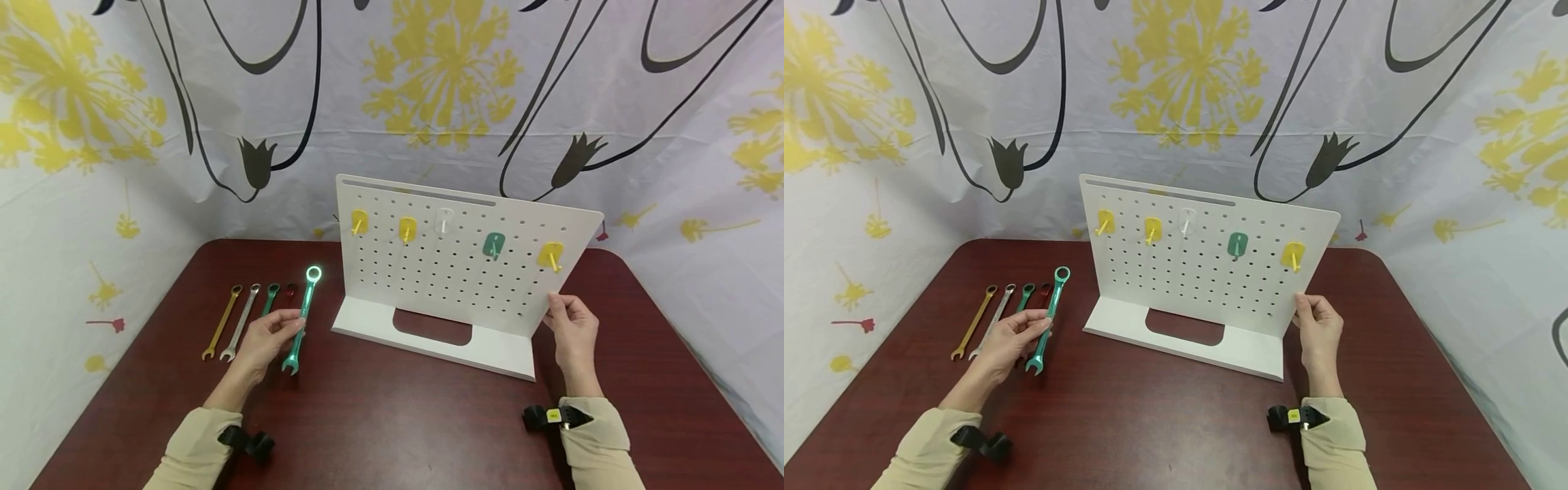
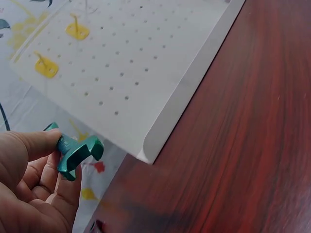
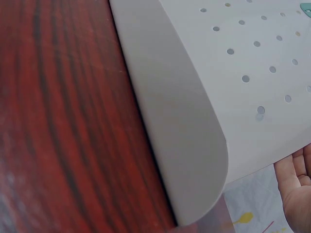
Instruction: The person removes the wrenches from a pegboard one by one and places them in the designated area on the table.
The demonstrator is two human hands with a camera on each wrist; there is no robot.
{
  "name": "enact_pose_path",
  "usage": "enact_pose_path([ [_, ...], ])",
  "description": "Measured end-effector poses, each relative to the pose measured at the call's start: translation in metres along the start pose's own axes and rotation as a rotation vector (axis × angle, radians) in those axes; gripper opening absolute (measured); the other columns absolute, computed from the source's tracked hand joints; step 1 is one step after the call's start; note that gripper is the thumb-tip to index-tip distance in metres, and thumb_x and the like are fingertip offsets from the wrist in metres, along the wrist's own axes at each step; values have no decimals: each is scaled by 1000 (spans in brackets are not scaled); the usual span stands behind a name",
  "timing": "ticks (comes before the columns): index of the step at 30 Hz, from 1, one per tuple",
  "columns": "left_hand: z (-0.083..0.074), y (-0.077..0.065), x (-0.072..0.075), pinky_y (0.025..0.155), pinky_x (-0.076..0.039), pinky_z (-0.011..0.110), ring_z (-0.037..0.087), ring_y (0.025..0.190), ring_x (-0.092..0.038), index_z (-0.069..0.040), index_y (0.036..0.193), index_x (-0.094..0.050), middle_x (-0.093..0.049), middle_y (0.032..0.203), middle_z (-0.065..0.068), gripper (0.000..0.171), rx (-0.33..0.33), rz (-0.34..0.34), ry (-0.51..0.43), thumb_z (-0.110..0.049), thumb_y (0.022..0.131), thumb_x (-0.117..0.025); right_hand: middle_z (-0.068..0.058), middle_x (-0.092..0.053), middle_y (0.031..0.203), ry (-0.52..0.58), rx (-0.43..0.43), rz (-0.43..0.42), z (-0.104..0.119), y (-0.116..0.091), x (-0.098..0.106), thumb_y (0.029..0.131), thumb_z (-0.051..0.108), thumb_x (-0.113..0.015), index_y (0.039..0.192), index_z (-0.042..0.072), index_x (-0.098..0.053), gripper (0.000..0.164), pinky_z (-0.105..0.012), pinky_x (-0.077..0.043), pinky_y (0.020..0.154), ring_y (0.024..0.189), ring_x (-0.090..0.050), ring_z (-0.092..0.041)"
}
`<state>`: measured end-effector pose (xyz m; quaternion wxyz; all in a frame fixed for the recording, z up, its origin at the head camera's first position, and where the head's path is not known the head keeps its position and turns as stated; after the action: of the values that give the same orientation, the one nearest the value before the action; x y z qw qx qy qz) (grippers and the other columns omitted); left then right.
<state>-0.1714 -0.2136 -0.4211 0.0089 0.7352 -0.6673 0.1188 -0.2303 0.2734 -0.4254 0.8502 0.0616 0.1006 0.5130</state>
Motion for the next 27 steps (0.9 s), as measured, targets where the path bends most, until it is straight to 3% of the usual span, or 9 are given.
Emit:
enact_pose_path([
  [12,3,8,30,79,-47,22,-1,82,-56,2,123,-56,-60,84,-18,47,-8,-57,108,-32,92,-61,3,-61,74,12,-6,-3,-1,2,-1,87,18,-66,77,2,-61,19,-12,-52,64,70,-63,-2],
  [19,7,12,49,72,-46,21,-1,81,-51,3,127,-54,-55,84,-20,52,6,-103,162,-35,92,-60,3,-61,73,24,-18,-5,0,2,-1,87,17,-66,76,3,-61,18,-12,-52,64,68,-61,-4],
  [27,12,13,65,73,-43,19,-2,83,-48,3,129,-52,-53,89,-21,56,25,-150,207,-37,92,-60,4,-62,73,38,-22,-9,0,2,-1,87,15,-66,76,2,-61,18,-14,-53,62,68,-60,-5],
])
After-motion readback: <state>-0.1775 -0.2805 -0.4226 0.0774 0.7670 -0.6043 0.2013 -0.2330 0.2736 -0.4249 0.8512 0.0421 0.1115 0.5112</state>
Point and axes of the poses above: each hand's wrist, its own y-axis towards the middle knuckle, its own x-axis out of the back of the hand, z = x × y, the point moved 2 cm from there along y, towards the middle knuckle
